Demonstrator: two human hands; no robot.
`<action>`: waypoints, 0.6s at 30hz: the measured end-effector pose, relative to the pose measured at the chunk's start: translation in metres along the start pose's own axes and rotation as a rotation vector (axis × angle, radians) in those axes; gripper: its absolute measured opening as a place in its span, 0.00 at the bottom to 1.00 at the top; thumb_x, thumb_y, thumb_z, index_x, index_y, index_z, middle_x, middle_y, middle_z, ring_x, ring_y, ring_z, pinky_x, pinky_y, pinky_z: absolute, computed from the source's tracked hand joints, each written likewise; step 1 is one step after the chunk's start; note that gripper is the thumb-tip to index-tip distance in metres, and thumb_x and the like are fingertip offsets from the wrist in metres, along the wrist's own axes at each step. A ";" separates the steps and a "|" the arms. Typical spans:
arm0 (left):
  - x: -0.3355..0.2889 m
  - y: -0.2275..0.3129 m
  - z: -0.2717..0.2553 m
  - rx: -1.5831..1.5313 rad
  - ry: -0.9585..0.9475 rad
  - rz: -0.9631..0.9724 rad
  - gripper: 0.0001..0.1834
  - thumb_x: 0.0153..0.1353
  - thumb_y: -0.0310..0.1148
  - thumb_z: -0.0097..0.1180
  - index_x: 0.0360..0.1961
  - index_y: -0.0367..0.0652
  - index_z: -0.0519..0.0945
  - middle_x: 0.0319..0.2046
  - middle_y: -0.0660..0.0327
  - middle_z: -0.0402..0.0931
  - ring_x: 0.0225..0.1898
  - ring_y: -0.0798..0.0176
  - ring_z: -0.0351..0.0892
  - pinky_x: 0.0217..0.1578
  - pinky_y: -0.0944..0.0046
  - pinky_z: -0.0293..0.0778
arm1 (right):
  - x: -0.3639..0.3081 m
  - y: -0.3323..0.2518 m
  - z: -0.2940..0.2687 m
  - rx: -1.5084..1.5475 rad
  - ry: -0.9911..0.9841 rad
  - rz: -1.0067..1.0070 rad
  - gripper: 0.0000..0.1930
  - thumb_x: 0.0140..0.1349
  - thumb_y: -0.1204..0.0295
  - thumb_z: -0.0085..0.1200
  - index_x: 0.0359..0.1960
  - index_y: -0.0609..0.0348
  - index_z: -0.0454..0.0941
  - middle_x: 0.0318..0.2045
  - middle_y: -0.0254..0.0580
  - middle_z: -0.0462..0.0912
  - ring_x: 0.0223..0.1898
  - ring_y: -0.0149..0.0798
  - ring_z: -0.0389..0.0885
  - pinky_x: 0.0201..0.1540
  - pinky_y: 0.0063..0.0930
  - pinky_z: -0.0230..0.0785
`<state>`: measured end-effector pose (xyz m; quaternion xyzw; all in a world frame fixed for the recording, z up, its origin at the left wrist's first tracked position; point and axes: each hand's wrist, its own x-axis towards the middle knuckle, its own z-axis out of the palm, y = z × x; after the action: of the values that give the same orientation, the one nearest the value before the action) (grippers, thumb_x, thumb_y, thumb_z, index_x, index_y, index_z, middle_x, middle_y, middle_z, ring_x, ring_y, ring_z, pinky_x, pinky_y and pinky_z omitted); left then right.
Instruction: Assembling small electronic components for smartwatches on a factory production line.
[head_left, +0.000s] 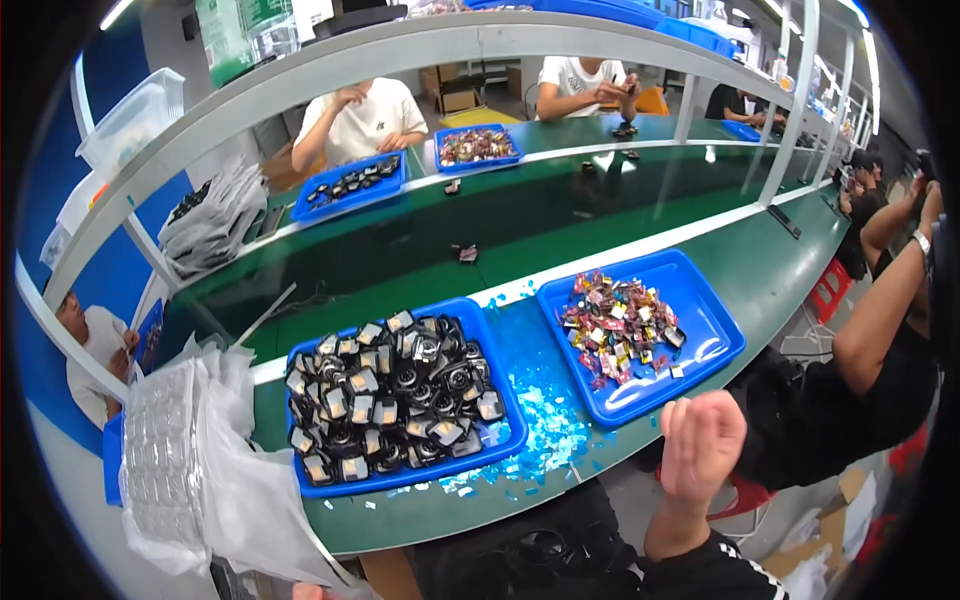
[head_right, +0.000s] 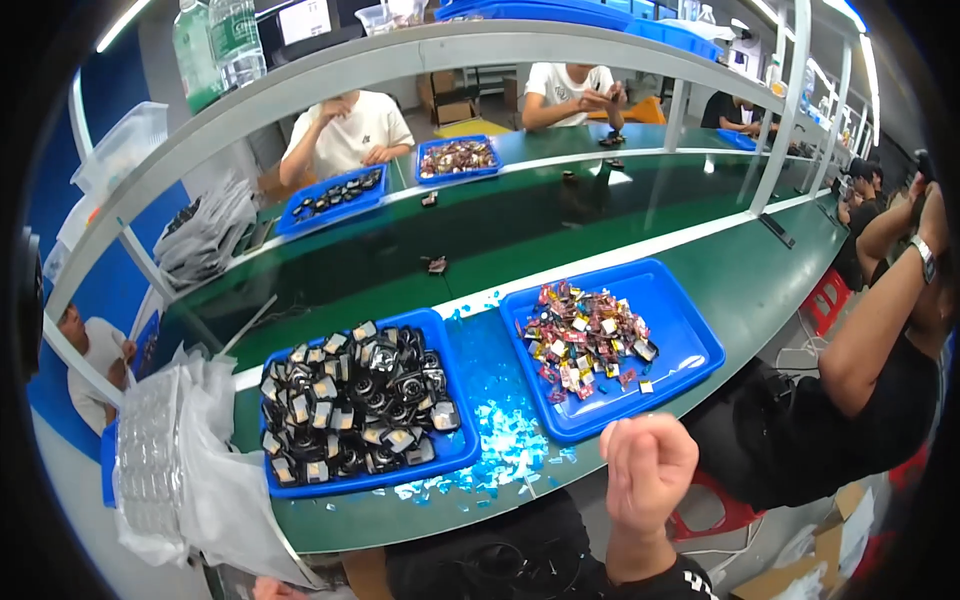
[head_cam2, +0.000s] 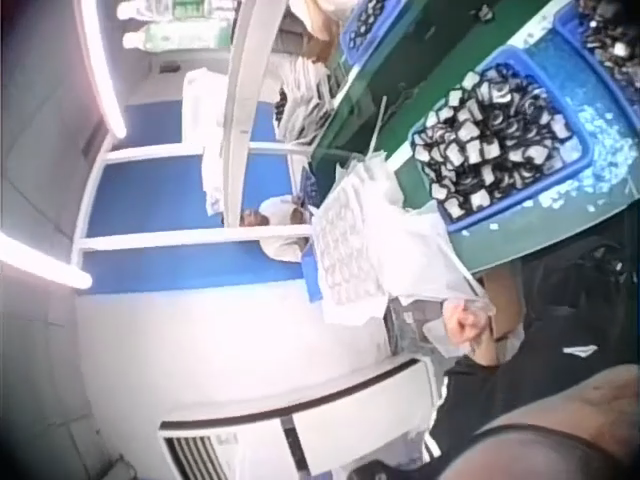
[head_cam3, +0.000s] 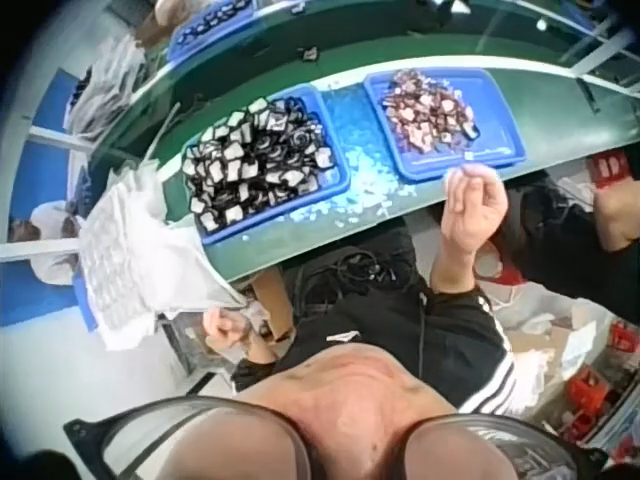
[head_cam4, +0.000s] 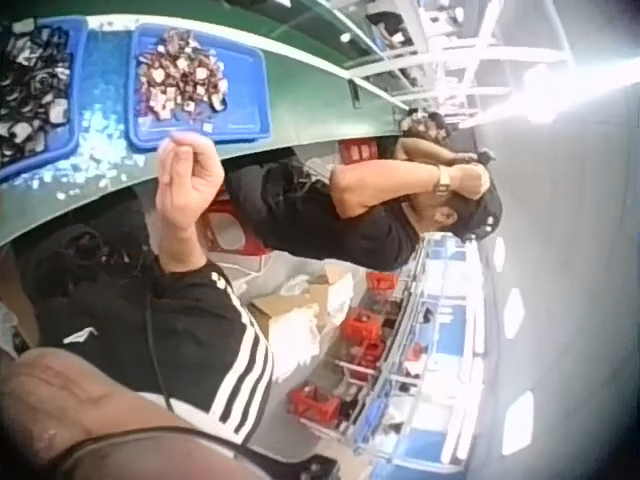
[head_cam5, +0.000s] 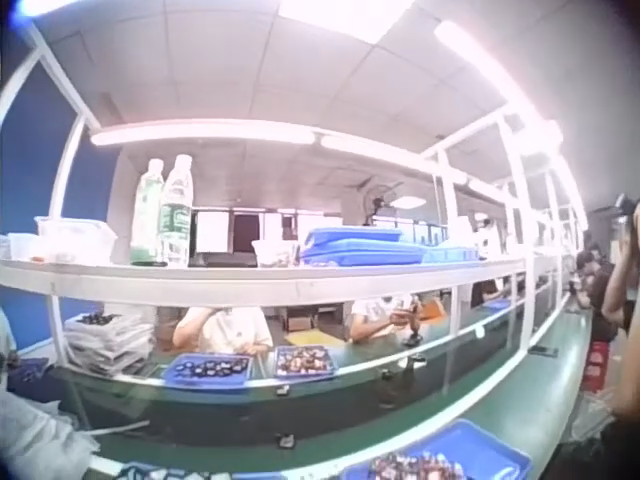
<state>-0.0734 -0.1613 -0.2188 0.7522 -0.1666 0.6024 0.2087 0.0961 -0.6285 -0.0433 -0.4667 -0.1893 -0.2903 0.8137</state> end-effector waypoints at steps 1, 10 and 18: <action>0.012 0.016 -0.001 0.000 -0.026 0.031 0.22 0.57 0.32 0.53 0.50 0.29 0.75 0.34 0.52 0.78 0.31 0.56 0.75 0.31 0.57 0.68 | -0.006 0.008 -0.007 -0.075 0.117 0.087 0.06 0.66 0.77 0.52 0.39 0.69 0.75 0.19 0.31 0.70 0.19 0.26 0.65 0.26 0.23 0.60; 0.237 0.046 0.166 0.193 -0.609 -0.275 0.14 0.51 0.25 0.64 0.41 0.41 0.83 0.34 0.59 0.78 0.40 0.54 0.74 0.41 0.58 0.73 | -0.016 0.003 -0.078 -0.808 0.026 0.297 0.04 0.65 0.81 0.50 0.37 0.69 0.76 0.33 0.34 0.75 0.34 0.24 0.70 0.39 0.16 0.63; 0.241 -0.009 0.207 0.325 -1.071 -0.256 0.19 0.53 0.37 0.65 0.44 0.39 0.81 0.44 0.55 0.78 0.51 0.49 0.72 0.53 0.54 0.69 | 0.004 0.021 -0.065 -1.109 -0.135 0.126 0.05 0.59 0.80 0.56 0.35 0.68 0.81 0.30 0.45 0.81 0.32 0.35 0.79 0.40 0.25 0.69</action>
<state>0.1571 -0.2595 -0.0234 0.9890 -0.0618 0.1250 0.0482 0.1148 -0.6785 -0.0866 -0.8526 -0.0320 -0.2668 0.4482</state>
